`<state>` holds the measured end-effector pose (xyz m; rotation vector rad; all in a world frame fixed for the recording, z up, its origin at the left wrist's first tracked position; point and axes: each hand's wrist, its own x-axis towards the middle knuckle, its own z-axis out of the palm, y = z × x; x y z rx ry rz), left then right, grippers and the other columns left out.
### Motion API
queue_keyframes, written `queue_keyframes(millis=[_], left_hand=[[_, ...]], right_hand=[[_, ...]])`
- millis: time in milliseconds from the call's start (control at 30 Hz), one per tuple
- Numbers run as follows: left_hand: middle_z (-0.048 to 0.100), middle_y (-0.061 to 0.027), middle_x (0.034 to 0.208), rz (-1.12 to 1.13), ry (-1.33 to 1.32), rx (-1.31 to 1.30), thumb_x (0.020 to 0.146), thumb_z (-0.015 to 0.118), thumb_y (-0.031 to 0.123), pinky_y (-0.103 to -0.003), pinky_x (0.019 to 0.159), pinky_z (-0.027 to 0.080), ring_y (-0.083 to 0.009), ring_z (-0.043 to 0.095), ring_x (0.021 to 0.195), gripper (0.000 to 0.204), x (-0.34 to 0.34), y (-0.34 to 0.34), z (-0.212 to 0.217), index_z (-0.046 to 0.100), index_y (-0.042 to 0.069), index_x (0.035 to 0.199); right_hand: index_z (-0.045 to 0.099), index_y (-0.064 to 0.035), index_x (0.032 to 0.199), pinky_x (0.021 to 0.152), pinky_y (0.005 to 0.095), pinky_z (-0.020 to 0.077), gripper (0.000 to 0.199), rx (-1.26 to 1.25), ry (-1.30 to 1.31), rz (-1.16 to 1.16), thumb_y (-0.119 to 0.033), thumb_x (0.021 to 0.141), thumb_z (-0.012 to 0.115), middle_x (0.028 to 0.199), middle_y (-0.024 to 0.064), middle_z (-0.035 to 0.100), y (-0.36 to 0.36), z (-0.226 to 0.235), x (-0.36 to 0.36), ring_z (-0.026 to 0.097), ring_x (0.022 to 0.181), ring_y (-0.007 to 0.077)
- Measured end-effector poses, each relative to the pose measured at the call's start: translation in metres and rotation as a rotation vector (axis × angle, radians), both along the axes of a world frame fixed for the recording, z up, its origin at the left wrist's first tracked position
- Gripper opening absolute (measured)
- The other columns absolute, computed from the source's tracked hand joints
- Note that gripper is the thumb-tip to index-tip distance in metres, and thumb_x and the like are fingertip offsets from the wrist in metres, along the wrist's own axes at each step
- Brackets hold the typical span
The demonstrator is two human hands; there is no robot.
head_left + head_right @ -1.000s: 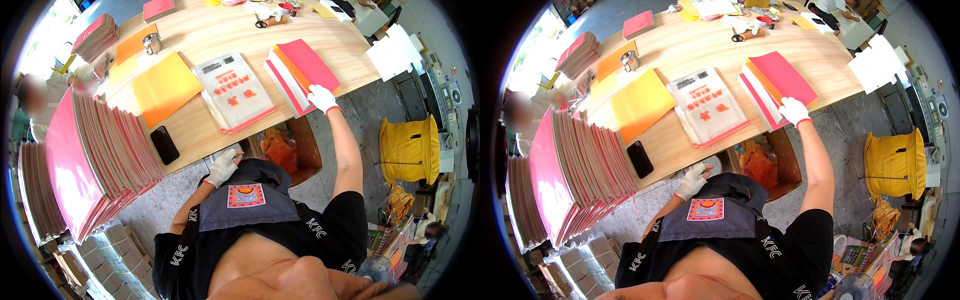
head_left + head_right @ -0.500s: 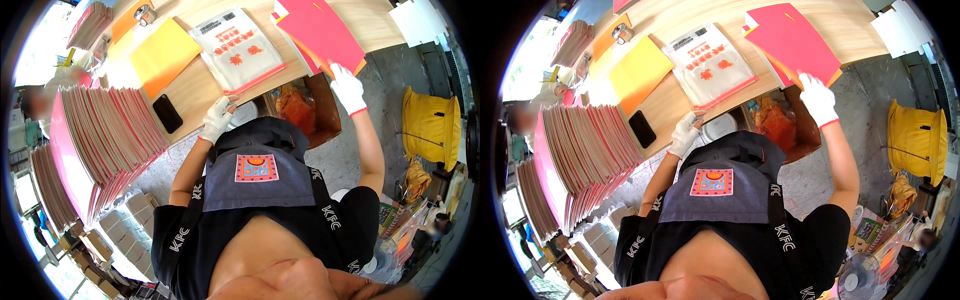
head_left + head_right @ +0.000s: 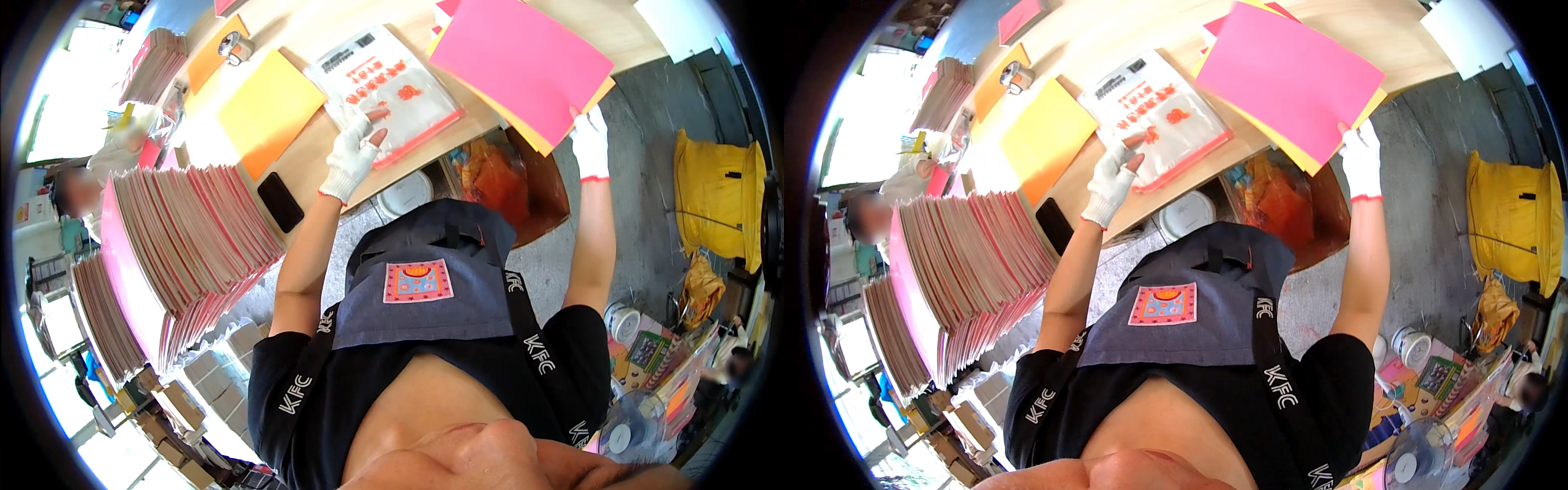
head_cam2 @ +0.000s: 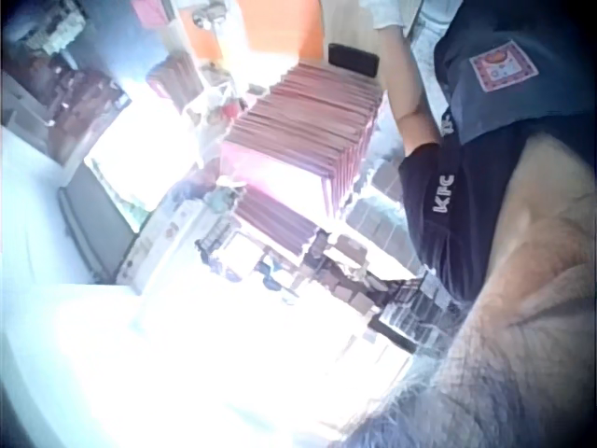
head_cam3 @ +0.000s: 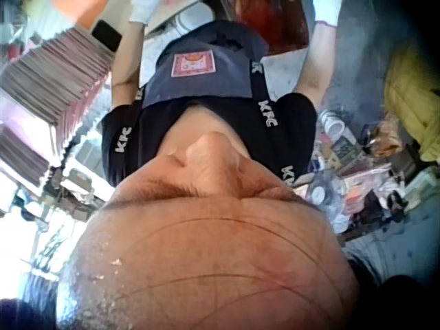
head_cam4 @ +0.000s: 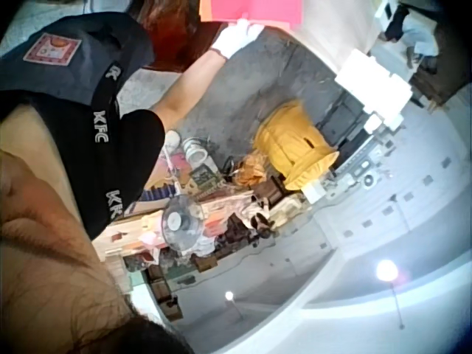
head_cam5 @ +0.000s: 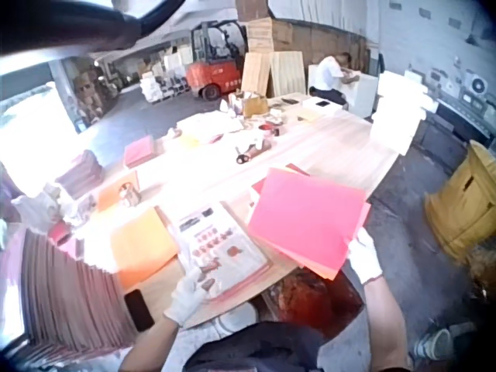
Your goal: The person, wearing gloves, organizes and stacks pink and orange paper folders on a wooden table. They place individual folders onto a central stack and then move the entire stack aside.
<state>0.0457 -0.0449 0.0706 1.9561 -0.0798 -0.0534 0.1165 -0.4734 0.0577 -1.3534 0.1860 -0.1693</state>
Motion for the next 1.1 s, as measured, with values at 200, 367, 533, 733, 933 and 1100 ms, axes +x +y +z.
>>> queue_keyframes(millis=[200, 367, 533, 733, 933, 1100], left_hand=[[0.047, -0.0149, 0.135, 0.178, -0.234, -0.253, 0.082, 0.071, 0.009, -0.031, 0.097, 0.043, -0.0218, 0.053, 0.116, 0.065, 0.058, 0.015, 0.041, 0.038, 0.001, 0.138], [0.067, -0.0040, 0.099, 0.115, 0.002, -0.357, 0.080, 0.075, 0.005, -0.027, 0.083, 0.050, -0.0129, 0.062, 0.093, 0.039, 0.059, 0.069, 0.013, 0.059, 0.001, 0.115], [0.069, -0.0024, 0.091, 0.170, 0.076, -0.327, 0.079, 0.076, 0.008, -0.025, 0.072, 0.050, -0.0101, 0.062, 0.081, 0.025, 0.039, 0.062, -0.026, 0.066, 0.001, 0.101], [0.068, -0.0037, 0.097, 0.226, -0.032, -0.282, 0.083, 0.069, 0.004, -0.025, 0.073, 0.051, -0.0105, 0.062, 0.084, 0.032, 0.044, 0.034, -0.011, 0.059, 0.001, 0.114], [0.054, -0.0204, 0.125, -0.002, 0.066, 0.679, 0.084, 0.062, 0.024, -0.046, 0.105, 0.034, -0.0407, 0.045, 0.123, 0.040, 0.037, -0.013, -0.012, 0.052, 0.005, 0.117], [0.057, -0.0188, 0.114, -0.078, -0.210, 1.152, 0.079, 0.062, 0.022, -0.051, 0.097, 0.041, -0.0482, 0.042, 0.121, 0.030, 0.019, -0.012, -0.069, 0.055, 0.007, 0.105]], right_hand=[[0.062, -0.0022, 0.099, 0.051, 0.0214, 0.0311, 0.014, -0.477, -0.327, 0.136, -0.004, 0.086, 0.066, 0.063, -0.0056, 0.041, 0.061, 0.022, -0.017, 0.034, 0.055, 0.0039], [0.059, 0.0009, 0.108, 0.059, 0.0225, 0.0409, 0.024, -0.609, -0.272, 0.355, -0.002, 0.086, 0.066, 0.079, 0.0013, 0.058, 0.106, -0.013, -0.023, 0.045, 0.064, 0.0060], [0.049, 0.0009, 0.121, 0.066, 0.0269, 0.0469, 0.042, -0.328, -0.195, 0.349, -0.008, 0.085, 0.068, 0.104, 0.0052, 0.059, 0.133, -0.060, -0.024, 0.055, 0.072, 0.0087], [0.059, 0.0015, 0.111, 0.065, 0.0328, 0.0489, 0.030, -0.742, -0.161, 0.330, -0.021, 0.092, 0.060, 0.074, 0.0086, 0.063, 0.107, -0.041, -0.043, 0.058, 0.068, 0.0143], [0.051, 0.0016, 0.128, 0.084, 0.0272, 0.0489, 0.044, 0.192, 0.231, 0.411, -0.010, 0.087, 0.059, 0.113, 0.0075, 0.063, 0.026, 0.015, -0.101, 0.062, 0.096, 0.0146], [0.047, 0.0004, 0.130, 0.086, 0.0296, 0.0513, 0.053, 0.302, 0.453, 0.428, -0.018, 0.084, 0.065, 0.118, 0.0100, 0.061, -0.033, -0.023, -0.143, 0.062, 0.103, 0.0185]])
